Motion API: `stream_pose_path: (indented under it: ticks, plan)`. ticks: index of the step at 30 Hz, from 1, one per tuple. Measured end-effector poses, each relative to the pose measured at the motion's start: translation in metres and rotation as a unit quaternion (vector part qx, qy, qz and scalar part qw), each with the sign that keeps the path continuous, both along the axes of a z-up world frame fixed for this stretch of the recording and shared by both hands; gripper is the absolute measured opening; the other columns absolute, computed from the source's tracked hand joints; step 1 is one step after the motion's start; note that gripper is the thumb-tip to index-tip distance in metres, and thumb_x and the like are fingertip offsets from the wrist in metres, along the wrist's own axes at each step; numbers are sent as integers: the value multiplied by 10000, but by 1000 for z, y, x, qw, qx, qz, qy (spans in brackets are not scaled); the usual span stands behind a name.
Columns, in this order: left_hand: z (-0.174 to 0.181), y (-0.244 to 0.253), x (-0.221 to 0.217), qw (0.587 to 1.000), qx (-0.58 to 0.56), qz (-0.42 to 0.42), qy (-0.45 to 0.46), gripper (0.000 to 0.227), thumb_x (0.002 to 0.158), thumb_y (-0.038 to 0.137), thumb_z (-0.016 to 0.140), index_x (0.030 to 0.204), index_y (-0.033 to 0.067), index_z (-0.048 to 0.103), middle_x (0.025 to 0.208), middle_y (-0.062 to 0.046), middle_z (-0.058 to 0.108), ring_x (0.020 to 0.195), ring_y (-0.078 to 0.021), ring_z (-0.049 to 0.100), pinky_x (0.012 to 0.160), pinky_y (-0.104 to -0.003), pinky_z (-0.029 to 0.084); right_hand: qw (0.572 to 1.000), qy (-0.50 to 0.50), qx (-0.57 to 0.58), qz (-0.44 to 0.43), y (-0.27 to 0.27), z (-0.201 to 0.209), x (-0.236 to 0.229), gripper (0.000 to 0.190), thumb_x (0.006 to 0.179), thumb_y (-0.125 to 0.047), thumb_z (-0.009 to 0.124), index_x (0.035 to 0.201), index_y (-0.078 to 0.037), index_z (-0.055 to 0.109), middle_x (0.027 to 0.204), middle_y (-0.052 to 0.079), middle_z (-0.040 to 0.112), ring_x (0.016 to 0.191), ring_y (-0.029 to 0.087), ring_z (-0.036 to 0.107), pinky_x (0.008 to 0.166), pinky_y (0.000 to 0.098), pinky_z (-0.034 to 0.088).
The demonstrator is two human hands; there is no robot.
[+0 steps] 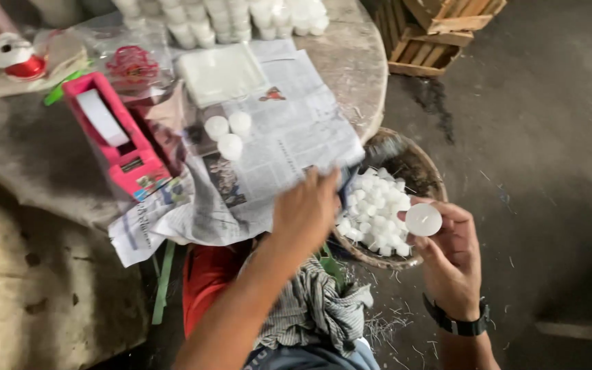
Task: Trimming the wicks of small white candles using a pair of scissors
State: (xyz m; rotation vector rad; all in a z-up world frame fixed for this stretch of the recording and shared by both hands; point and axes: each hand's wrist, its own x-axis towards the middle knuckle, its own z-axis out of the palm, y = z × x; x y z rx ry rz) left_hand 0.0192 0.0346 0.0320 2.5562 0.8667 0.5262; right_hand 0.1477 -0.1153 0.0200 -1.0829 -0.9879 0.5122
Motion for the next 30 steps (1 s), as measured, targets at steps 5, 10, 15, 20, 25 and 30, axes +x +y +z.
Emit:
stream_pose_path:
  ticks: [5,10,15,20,25,30]
  plan:
    - [-5,75,57,979,80,85,167,178,840,150,442,913,55,573,987,-144,467,785,-249,477,661,-349,447,999,36,13,32,-7,-1,0,314,782,-74,568,1073,-66,452,1142,148,515,944,252,575,691,239,473]
    - [-45,122,79,975,119,108,152,227,746,91,439,812,128,653,788,-95,645,745,-289,635,572,-368,504,989,114,9,92,-18,-19,13,367,784,-85,598,1125,-58,463,1165,161,508,945,248,578,683,242,518]
    - [-70,66,65,995,68,-25,64,138,706,27,487,795,61,587,753,-133,596,694,-324,593,577,-423,467,991,63,-111,-43,-30,-56,27,490,702,-45,580,1155,30,407,1032,123,525,820,135,548,582,160,408]
    - [-158,-94,9,968,146,-206,-12,80,699,161,529,718,140,604,769,-62,557,691,-257,560,602,-368,437,983,120,-133,-48,-49,-78,32,461,710,10,569,1146,56,425,934,135,536,699,138,531,540,197,403]
    - [-99,-81,2,977,-122,-172,-35,166,720,3,428,796,-11,576,781,-194,558,686,-402,582,573,-476,476,981,129,-141,-36,-58,-92,34,494,689,60,564,1160,64,414,1009,170,526,835,191,555,635,247,434]
    - [-87,-80,26,925,-114,-66,-357,225,852,145,477,1058,116,562,880,-124,541,839,-326,567,719,-390,464,987,37,-154,-11,-44,-100,17,419,682,13,619,1068,80,470,1016,217,571,913,264,578,726,329,474]
